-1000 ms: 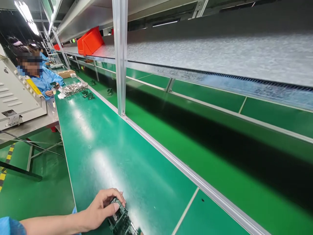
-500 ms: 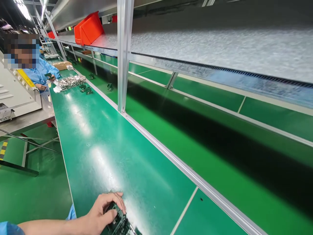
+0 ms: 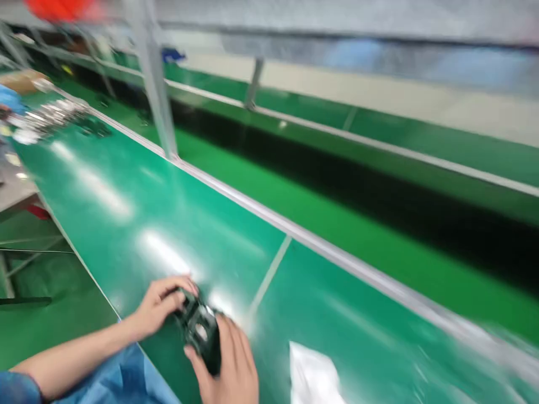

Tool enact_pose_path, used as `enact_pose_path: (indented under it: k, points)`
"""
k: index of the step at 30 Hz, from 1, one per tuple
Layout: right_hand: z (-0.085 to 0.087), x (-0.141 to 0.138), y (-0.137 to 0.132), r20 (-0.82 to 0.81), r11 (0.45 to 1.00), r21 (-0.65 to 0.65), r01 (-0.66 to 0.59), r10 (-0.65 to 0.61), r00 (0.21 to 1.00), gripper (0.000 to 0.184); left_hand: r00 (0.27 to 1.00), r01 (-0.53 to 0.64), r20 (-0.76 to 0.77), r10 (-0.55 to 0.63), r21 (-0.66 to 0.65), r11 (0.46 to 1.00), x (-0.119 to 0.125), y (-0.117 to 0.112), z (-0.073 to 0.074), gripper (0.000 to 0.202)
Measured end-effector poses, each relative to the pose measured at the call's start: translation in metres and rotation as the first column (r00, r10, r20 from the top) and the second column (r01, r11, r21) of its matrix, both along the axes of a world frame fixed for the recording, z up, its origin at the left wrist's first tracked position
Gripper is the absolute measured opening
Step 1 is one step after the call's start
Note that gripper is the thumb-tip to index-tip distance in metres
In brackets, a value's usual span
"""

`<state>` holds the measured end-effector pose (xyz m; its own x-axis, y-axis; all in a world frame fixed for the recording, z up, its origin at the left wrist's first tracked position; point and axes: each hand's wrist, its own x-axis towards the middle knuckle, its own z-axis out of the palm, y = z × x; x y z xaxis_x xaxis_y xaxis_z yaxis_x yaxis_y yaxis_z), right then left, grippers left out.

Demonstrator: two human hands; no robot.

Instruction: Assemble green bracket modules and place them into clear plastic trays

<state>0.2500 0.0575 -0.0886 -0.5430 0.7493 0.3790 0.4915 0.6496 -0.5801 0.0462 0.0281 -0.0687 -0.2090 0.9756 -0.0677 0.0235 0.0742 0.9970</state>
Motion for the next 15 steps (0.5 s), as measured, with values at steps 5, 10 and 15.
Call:
enact_pose_path:
  k: [5,10,15]
  points:
    - [0.034,-0.008,-0.002,0.112,0.982,-0.184,0.033,-0.013,0.994,0.060,0.968,0.248,-0.016,-0.251,-0.109,0.963,-0.031,-0.018,0.009,0.070]
    - [0.035,-0.014,-0.006,0.113,0.973,-0.214,0.085,-0.062,0.992,0.066,0.891,0.353,-0.210,-0.403,-0.237,0.905,-0.047,-0.023,0.016,0.076]
    - [0.041,-0.026,-0.005,0.135,0.992,-0.107,0.074,-0.059,0.989,0.063,0.890,0.312,-0.235,-0.390,-0.308,0.899,-0.044,-0.019,0.018,0.064]
